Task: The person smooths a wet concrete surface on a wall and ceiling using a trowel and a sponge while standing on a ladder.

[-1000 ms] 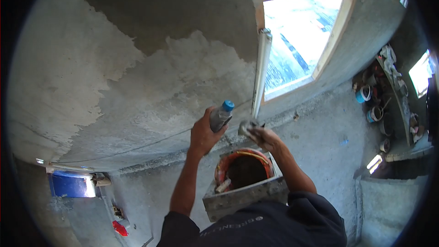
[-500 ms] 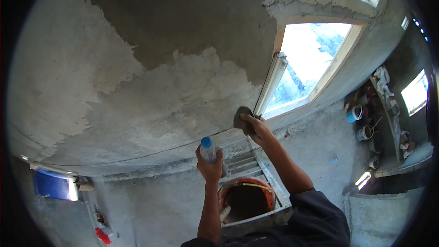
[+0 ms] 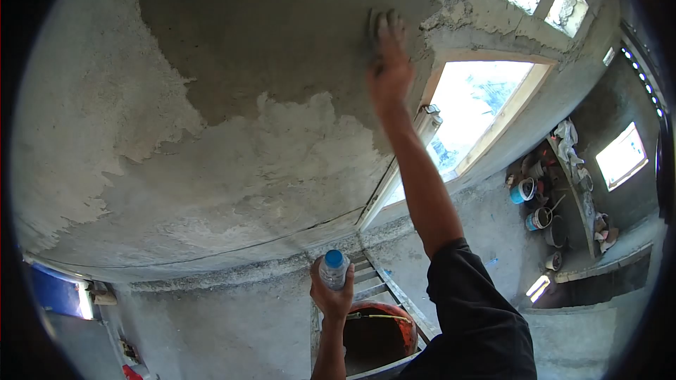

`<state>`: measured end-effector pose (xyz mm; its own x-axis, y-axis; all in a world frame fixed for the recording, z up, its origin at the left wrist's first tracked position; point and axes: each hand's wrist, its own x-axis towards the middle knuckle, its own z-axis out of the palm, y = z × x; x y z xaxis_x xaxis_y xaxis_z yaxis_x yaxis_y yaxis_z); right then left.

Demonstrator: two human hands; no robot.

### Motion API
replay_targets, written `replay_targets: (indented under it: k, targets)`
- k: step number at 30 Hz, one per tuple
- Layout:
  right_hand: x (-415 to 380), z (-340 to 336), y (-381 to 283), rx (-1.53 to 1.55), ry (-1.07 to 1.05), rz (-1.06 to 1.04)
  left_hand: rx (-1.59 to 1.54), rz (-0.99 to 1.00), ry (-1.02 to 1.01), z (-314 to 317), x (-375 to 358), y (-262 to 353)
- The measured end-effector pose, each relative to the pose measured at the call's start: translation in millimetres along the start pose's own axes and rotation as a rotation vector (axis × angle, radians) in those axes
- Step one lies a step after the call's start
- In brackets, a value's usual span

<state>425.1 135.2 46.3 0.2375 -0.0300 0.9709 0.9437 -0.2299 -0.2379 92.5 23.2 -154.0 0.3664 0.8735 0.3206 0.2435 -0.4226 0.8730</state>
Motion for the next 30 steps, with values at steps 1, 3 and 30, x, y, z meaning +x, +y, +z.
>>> replay_targets:
  k: [1,3,30]
  targets:
    - [-16,6,0,0.001,0.0,-0.001,-0.01,-0.001,-0.006,0,-2,-1]
    - [-58,6,-5,0.073,-0.178,-0.003,-0.012,-0.001,-0.007,-1,-2,-1]
    - [-9,24,-22,0.183,-0.097,-0.017,0.01,0.02,-0.02,2,-3,0]
